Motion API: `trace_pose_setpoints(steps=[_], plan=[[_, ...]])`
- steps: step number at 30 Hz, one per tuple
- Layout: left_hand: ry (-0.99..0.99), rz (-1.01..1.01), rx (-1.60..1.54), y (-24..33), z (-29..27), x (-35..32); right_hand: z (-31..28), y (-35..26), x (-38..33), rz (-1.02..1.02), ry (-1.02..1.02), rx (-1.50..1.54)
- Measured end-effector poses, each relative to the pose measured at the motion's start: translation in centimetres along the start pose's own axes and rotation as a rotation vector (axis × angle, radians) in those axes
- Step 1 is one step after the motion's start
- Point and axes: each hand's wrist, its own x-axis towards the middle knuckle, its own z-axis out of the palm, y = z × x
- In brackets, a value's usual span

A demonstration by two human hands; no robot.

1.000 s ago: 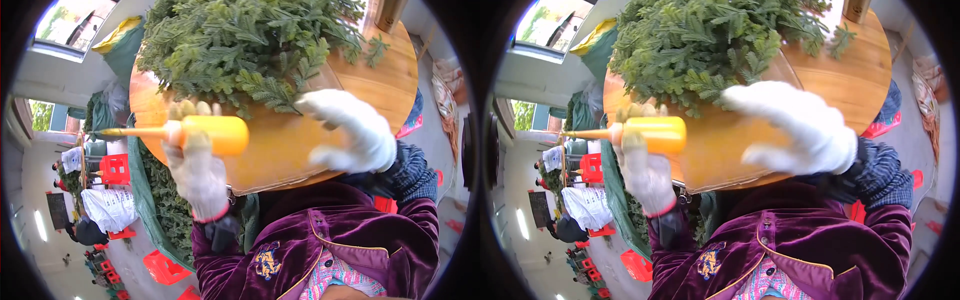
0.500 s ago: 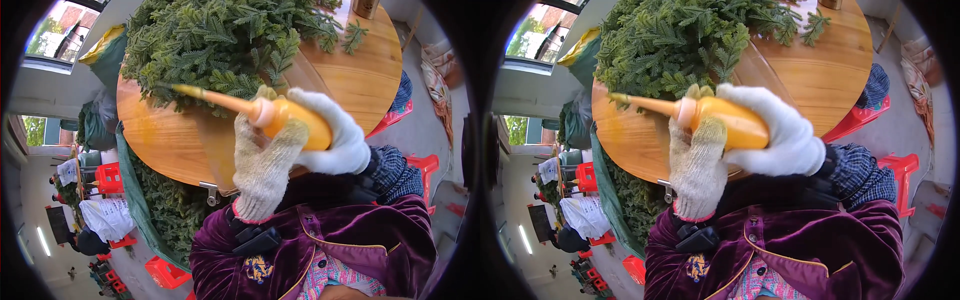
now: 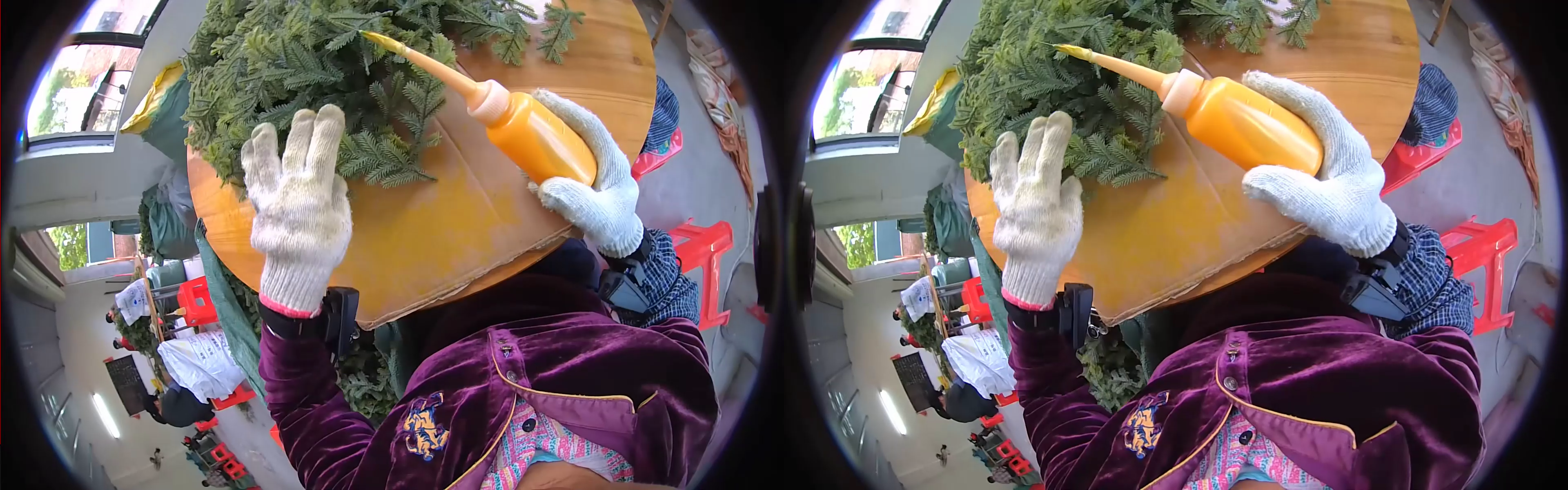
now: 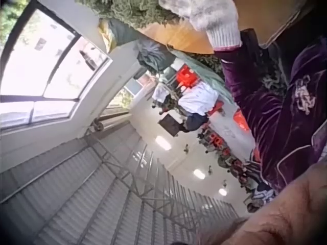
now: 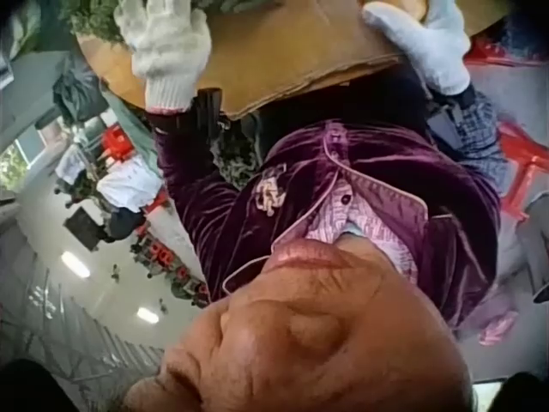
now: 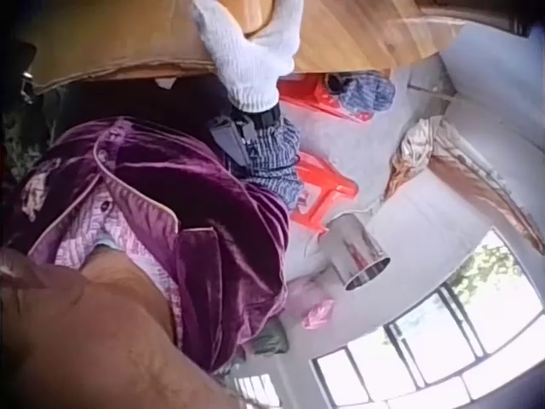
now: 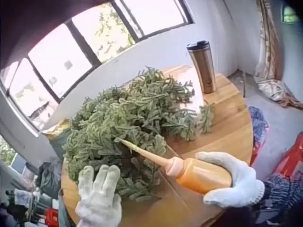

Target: The person applies glue from a yellow bottle to small branches and attaches them to a large wreath. They repeat this process by picking up branches from a pile, applying glue, and pressing them onto the wreath.

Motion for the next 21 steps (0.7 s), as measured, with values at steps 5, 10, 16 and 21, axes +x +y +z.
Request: trace_pose_setpoints(steps=[5, 10, 16, 21], plan=[[-0.014, 0.098, 0.052, -0.6, 0.9, 1.4, -0.1, -0.8, -1.2, 0.055, 0.038, 0.033], [-0.031, 0.072, 0.01, -1.6, 1.4, 1.4, -0.3, -0.7, -2.9, 0.158, -0.037, 0.036], [0.059, 0.055, -0.016, -3.1, 2.8, 0.3, 0.6, -0.8, -2.7, 0.208, -0.023, -0.005], [0.103, 0.061, -0.021, -1.7, 1.6, 0.7, 0.5, -0.3, -2.8, 0.18, 0.016, 0.082]])
